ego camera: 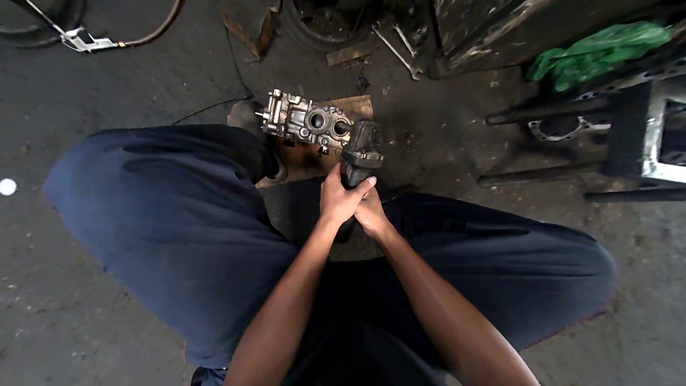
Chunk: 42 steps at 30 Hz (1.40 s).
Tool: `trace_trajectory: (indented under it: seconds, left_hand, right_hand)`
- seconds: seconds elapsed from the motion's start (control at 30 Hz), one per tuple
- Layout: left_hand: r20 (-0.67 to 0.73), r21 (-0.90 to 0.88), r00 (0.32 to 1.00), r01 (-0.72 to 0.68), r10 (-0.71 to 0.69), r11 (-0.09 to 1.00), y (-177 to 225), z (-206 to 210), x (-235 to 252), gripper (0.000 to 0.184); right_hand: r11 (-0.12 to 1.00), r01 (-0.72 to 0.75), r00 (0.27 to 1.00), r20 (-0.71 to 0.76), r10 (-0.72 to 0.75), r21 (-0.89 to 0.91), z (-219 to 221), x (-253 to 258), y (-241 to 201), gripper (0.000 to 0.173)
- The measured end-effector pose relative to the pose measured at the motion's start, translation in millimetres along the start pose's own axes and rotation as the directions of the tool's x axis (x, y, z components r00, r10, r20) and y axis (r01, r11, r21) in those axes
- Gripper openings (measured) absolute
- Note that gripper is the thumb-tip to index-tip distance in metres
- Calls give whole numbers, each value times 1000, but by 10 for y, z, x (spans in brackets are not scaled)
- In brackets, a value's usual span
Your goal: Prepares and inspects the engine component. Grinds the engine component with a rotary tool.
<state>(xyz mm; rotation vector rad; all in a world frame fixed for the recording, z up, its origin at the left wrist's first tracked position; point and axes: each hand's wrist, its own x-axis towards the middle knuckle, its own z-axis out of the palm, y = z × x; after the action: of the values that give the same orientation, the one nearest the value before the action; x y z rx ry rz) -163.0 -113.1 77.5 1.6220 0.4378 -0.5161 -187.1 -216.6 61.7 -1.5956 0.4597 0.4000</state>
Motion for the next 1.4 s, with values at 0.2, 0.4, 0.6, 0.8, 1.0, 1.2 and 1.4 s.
trace_trajectory:
  seconds: [0.2, 0.4, 0.6, 0.8, 1.0, 1.2, 1.4]
  left_hand:
    - [-17, -35, 1000, 0, -1, 999, -141, -15, 162, 65]
    - [2, 21, 999, 46, -46, 999, -180, -78, 255, 70]
    - [17, 65, 997, 69, -70, 995, -174, -90, 273, 70]
    - [12, 114, 996, 84, -85, 990, -125, -81, 249, 76]
    - [-15, 153, 998, 58, -57, 986, 23, -66, 159, 70]
    - [-3, 160, 1000, 27, -27, 987, 106, -19, 58, 66]
    - [35, 93, 997, 62, -66, 994, 52, -4, 95, 78]
  right_hand:
    - [998, -11, 1000, 23, 13, -68, 44, 154, 76, 49]
    - [998, 7, 999, 38, -4, -59, 96, 245, 138, 45]
    - [999, 3, 999, 51, -2, -35, 95, 280, 166, 44]
    - [999, 16, 998, 57, -14, -37, 75, 267, 158, 43]
    - [999, -13, 999, 28, 14, -48, 57, 195, 10, 37]
    - [997, -48, 998, 33, 46, 60, -13, 122, 14, 33]
    - [996, -61, 996, 63, 57, 64, -31, 193, 69, 35]
